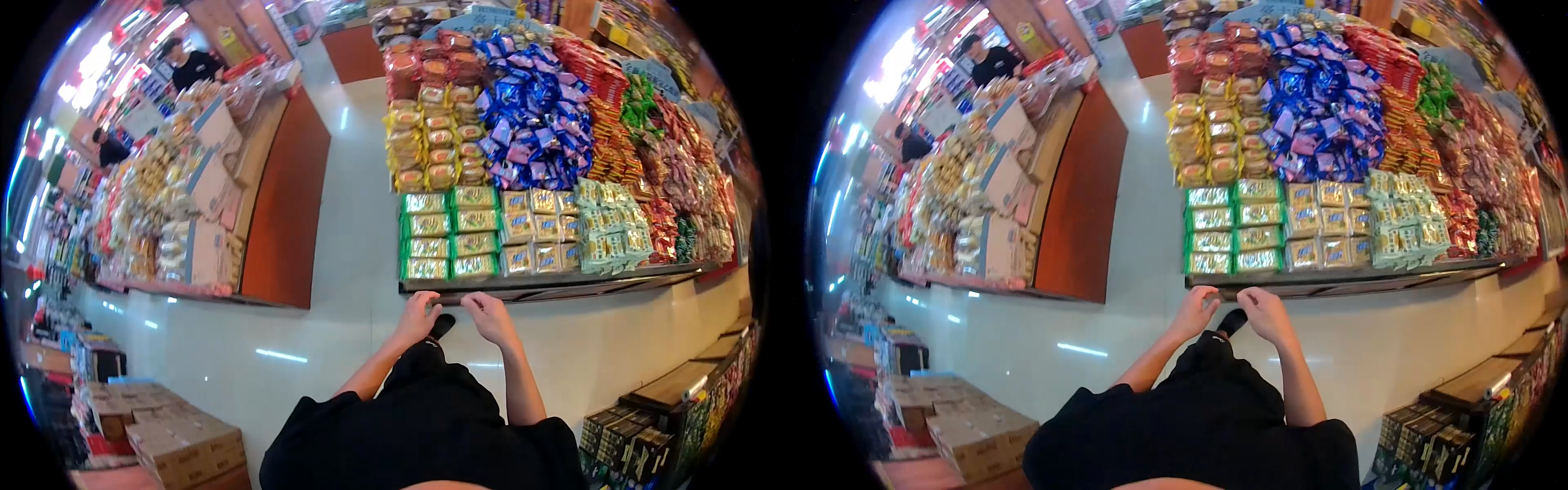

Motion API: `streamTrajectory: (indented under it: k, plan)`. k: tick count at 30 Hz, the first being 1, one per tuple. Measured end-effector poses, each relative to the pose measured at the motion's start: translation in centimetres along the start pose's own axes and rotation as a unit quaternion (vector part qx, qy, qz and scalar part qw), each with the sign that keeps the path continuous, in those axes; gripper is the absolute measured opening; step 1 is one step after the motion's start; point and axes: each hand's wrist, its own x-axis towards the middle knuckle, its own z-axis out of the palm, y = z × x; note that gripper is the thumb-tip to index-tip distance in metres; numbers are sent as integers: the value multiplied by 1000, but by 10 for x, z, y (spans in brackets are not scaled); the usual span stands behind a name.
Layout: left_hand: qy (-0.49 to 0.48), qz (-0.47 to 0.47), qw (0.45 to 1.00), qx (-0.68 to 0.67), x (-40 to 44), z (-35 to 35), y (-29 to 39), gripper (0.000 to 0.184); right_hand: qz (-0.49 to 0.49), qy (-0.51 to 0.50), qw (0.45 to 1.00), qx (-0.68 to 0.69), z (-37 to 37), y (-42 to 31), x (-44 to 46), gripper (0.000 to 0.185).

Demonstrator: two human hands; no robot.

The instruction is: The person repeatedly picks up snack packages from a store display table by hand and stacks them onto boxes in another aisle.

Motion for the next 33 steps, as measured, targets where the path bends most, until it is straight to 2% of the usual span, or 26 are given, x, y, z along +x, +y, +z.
streamTrajectory:
  k: [2,3,6,7,11,14,15,17,20,25,27,32,33]
  plan:
    - [4,-16,999,-38,33,6,-9,28,27,7,999,18,1,4,22,29]
    - [-5,-27,998,-52,50,6,-12,29,31,1,999,10,-2,4,36,38]
    - [-16,23,998,-50,102,10,-17,33,105,-2,994,-10,-16,-1,81,46]
    - [-15,9,998,-57,120,15,-20,35,71,37,996,-25,-15,12,98,54]
    - [-23,-62,997,-29,174,33,-26,40,87,117,986,-83,-19,48,151,59]
    - [-26,-86,996,27,200,43,-28,50,78,122,981,-126,-23,42,166,64]
    - [-36,-82,995,43,207,45,-28,52,69,157,970,-172,-17,45,168,65]
    - [-35,-63,993,95,213,50,-31,57,92,161,973,-140,-13,53,174,63]
    - [-46,-121,989,71,219,46,-16,55,95,176,974,-107,-9,54,175,57]
    - [-18,-136,989,47,217,55,-26,48,86,184,978,-54,-10,48,166,52]
    - [4,-118,993,26,212,59,-37,46,59,199,977,-49,-7,48,157,53]
    - [36,-65,997,-11,215,51,-64,41,88,232,968,-36,8,58,135,54]
    - [45,-38,998,-7,212,45,-58,35,96,230,968,-31,7,51,128,54]
